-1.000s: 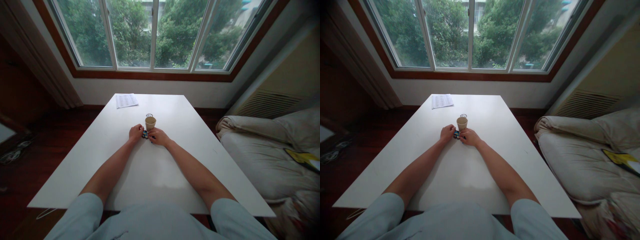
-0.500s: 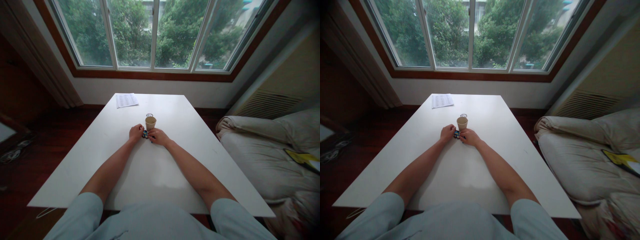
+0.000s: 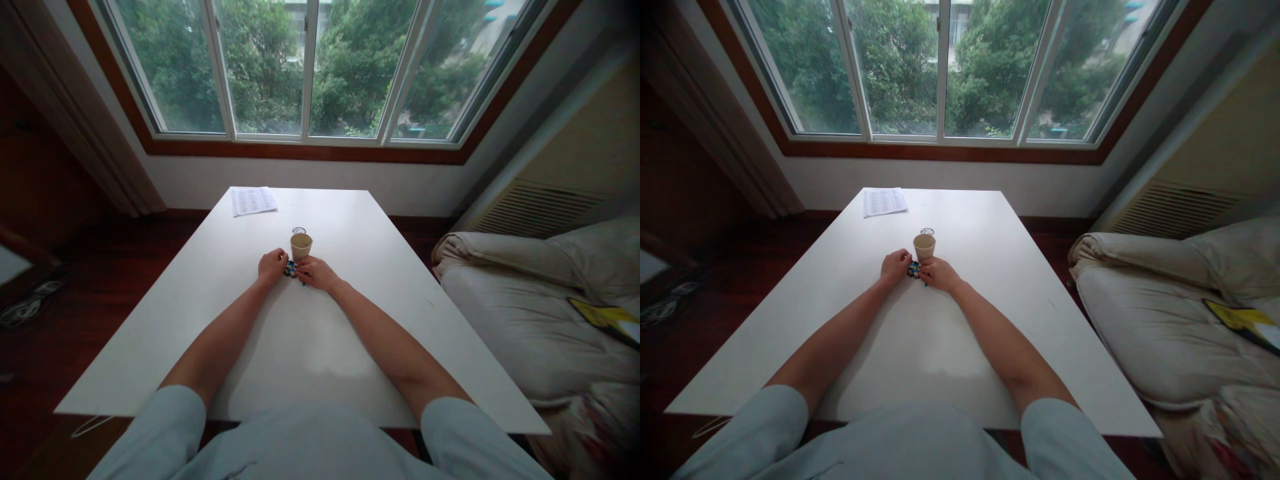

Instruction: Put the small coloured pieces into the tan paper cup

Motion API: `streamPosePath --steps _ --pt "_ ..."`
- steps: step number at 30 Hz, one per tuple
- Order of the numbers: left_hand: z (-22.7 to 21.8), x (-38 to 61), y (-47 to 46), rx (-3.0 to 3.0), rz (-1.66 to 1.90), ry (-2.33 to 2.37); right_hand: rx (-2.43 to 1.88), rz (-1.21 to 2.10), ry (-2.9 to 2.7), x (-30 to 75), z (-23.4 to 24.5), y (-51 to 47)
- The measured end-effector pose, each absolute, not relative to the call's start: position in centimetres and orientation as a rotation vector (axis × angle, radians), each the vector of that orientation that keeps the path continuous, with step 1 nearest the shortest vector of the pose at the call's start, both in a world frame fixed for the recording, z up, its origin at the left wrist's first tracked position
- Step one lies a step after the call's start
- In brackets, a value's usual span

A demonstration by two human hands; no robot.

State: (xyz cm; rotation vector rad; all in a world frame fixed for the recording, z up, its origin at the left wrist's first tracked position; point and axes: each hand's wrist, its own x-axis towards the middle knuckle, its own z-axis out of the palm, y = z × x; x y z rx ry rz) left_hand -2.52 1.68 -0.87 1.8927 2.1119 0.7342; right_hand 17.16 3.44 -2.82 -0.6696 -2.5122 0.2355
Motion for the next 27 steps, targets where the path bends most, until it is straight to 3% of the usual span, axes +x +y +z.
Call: streamPosePath --steps 11,20,27 --pt "-1.0 -2.6 1.7 1.904 0.735 2.103 -0.675 0.223 -2.397 17.0 -2.2 3.1" --pt "-1.1 -2.6 1.7 1.917 0.744 2.100 -0.761 0.003 -2.051 17.2 -0.2 1.9" --pt "-1.1 -2.4 1.6 1.908 0.757 2.078 -0.866 0.087 -1.770 16.6 1.1 2.1"
